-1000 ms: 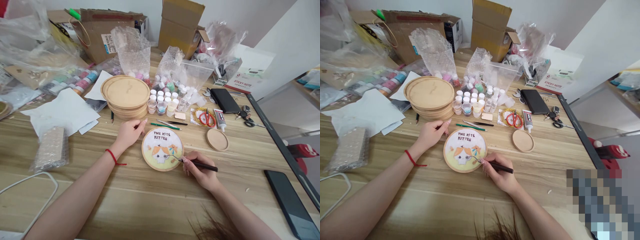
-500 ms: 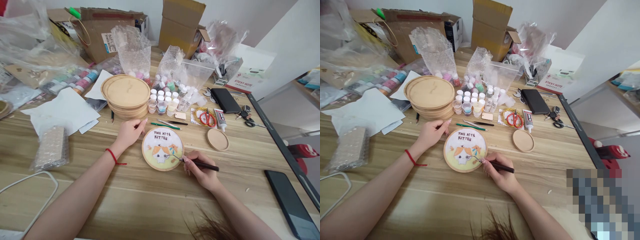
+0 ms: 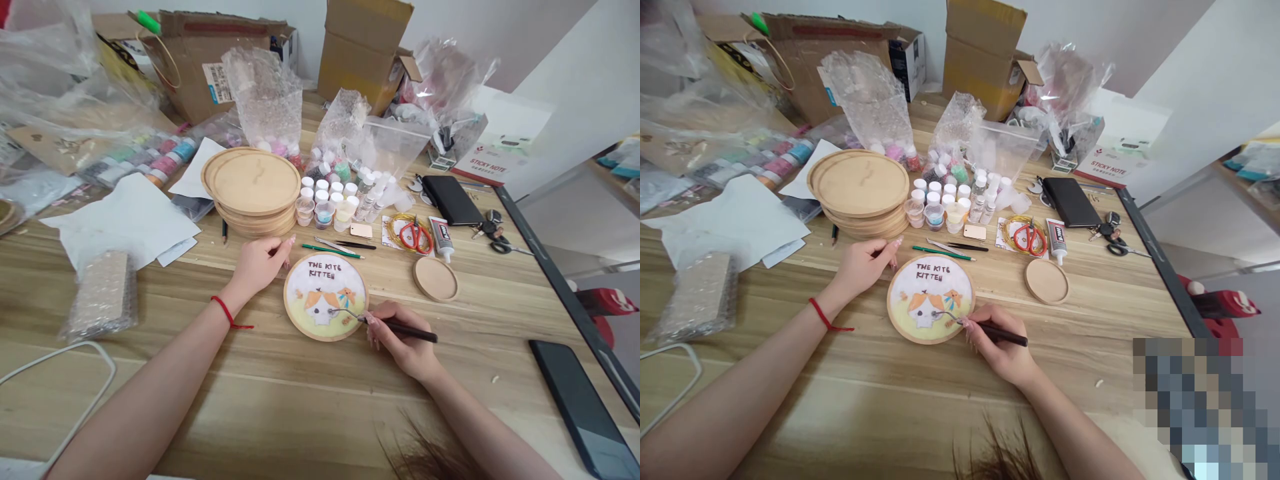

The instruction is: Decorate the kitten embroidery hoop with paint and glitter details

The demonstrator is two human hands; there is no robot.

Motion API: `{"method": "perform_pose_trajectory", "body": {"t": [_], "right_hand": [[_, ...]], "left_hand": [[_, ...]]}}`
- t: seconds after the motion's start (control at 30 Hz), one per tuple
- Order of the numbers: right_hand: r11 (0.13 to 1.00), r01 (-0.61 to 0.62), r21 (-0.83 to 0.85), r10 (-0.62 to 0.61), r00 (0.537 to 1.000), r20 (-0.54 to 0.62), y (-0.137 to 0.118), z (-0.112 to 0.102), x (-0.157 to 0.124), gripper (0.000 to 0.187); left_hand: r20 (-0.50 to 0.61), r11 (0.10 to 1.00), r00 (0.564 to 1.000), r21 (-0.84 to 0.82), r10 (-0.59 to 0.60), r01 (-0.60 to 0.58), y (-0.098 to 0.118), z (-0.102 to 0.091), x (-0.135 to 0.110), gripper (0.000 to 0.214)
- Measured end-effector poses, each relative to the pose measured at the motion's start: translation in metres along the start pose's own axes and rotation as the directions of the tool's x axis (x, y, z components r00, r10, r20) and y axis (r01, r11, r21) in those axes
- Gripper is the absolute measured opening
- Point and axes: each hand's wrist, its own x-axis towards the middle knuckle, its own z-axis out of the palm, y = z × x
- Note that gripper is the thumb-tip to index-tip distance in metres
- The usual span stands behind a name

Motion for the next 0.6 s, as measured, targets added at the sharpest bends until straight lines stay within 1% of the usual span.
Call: {"method": "perform_pose_trajectory", "body": {"t": [0.17, 0.37, 0.6], "right_hand": [[1.000, -0.010, 0.018, 0.010, 1.000, 0.010, 0.0015, -0.0001, -0.0007, 0.009], [0.999, -0.019, 0.035, 0.019, 1.000, 0.005, 0.0001, 0.0000, -0.0005, 0.009], [0.999, -0.019, 0.050, 0.019, 1.000, 0.006, -0.0009, 0.0007, -0.0010, 0.010]], "left_hand": [[-0.003, 1.000, 1.000, 0.004, -0.011, 0.011, 0.0015, -0.0004, 0.0000, 0.049], [-0.009, 1.000, 1.000, 0.012, 0.009, -0.009, -0.0012, 0.0004, 0.0002, 0.048], [-0.003, 1.000, 1.000, -0.017, 0.003, -0.003, -0.0005, 0.0004, 0.0002, 0.048]]}}
